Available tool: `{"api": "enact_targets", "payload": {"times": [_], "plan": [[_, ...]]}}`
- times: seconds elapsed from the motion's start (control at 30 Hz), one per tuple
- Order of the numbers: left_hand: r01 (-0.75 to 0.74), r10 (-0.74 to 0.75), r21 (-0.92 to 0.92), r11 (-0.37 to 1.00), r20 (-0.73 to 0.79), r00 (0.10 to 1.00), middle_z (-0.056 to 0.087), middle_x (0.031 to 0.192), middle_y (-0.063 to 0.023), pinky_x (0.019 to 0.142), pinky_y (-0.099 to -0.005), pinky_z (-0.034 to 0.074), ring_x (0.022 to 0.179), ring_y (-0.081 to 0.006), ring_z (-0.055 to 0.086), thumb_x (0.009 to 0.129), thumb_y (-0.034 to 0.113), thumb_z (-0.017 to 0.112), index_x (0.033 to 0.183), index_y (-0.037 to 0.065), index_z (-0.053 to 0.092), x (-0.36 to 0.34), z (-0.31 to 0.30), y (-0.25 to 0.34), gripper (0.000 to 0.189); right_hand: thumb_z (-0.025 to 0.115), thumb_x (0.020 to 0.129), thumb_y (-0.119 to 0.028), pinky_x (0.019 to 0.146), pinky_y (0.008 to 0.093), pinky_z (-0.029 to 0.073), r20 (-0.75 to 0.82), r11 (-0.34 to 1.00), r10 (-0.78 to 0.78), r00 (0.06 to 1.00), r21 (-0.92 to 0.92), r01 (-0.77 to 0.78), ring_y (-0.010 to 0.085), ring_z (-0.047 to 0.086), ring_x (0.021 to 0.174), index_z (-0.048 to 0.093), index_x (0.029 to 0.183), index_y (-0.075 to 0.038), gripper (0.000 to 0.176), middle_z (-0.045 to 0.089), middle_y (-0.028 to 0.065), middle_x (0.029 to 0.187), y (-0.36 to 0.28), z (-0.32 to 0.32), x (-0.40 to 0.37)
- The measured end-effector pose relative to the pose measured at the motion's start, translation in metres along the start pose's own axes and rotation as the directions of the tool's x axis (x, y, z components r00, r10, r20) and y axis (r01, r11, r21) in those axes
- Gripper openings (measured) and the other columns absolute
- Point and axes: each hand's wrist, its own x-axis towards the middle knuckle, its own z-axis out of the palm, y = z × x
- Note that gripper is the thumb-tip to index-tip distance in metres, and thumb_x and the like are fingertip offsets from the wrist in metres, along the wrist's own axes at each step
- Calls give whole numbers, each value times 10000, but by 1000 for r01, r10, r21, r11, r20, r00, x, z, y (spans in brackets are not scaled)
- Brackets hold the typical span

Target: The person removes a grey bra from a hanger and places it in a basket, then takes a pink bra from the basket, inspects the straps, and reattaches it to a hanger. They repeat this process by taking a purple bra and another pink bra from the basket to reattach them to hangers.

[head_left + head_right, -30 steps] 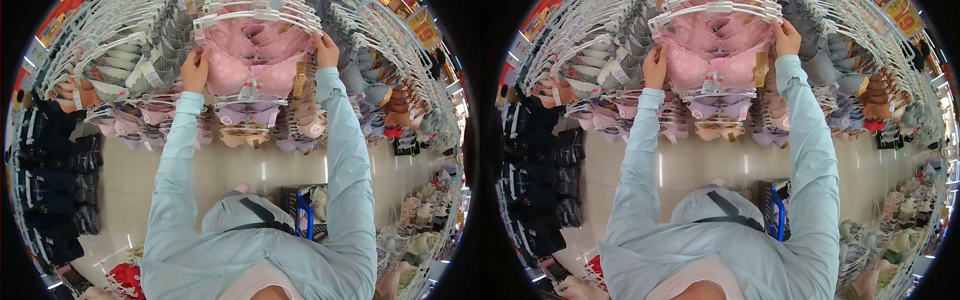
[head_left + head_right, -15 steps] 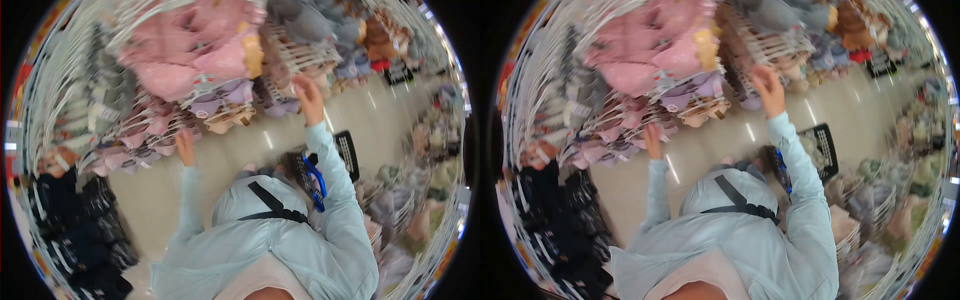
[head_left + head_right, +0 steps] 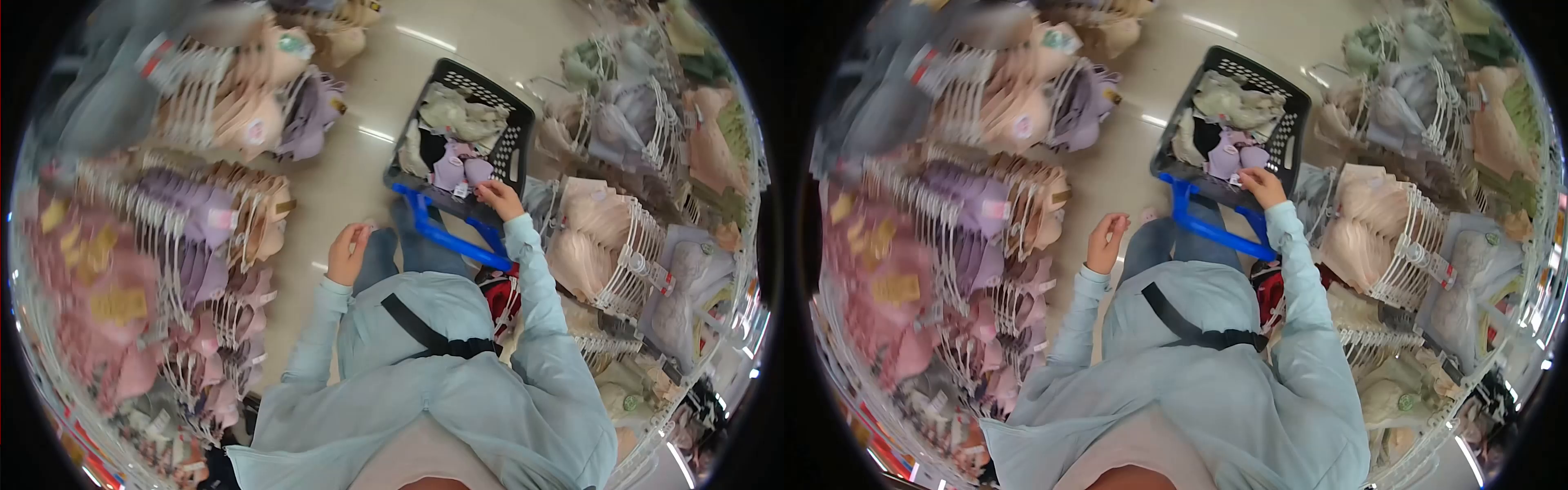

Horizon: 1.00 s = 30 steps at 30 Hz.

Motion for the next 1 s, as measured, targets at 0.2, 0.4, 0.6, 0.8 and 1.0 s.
{"api": "enact_targets", "payload": {"times": [0.2,0.4,0.6,0.8,1.0], "plan": [[-410,375,311,857,168,912,601,716,-98,619,-294,457,642,-256,583,813,186,566,895,32,586,56,109,87,175,627,741,-373,773,373,456,-189,800,251,949,-512,-314,321,602,846,629,936,-97,338,641,146,877,137,-18,97],[-171,40,463,870,279,960,512,509,-56,424,-334,364,430,-240,487,711,65,617,624,60,570,50,124,87,99,716,673,-252,912,342,403,-161,687,545,823,-477,-549,276,530,1042,556,1094,-68,487,573,142,1085,244,-13,176],[-140,34,391,910,265,964,519,514,-61,438,-314,369,431,-235,489,665,-16,551,627,33,585,43,119,79,71,716,633,-155,943,396,379,-296,563,261,919,-726,-394,308,328,1241,339,1245,-61,725,345,175,1332,276,-17,227],[7,-174,451,893,331,928,583,617,-80,483,-325,405,515,-236,549,640,-7,550,677,22,606,62,121,99,72,624,713,-240,838,405,433,-292,289,354,888,-869,-401,264,493,1090,419,1164,-53,530,515,142,1181,274,-26,247],[110,20,-651,751,189,982,606,872,-196,655,-401,463,734,-318,597,879,453,387,1098,-9,527,132,162,167,530,612,735,-320,811,371,478,-155,262,686,711,-859,-440,257,583,1000,580,1079,-95,413,602,134,1077,268,-39,230]]}}
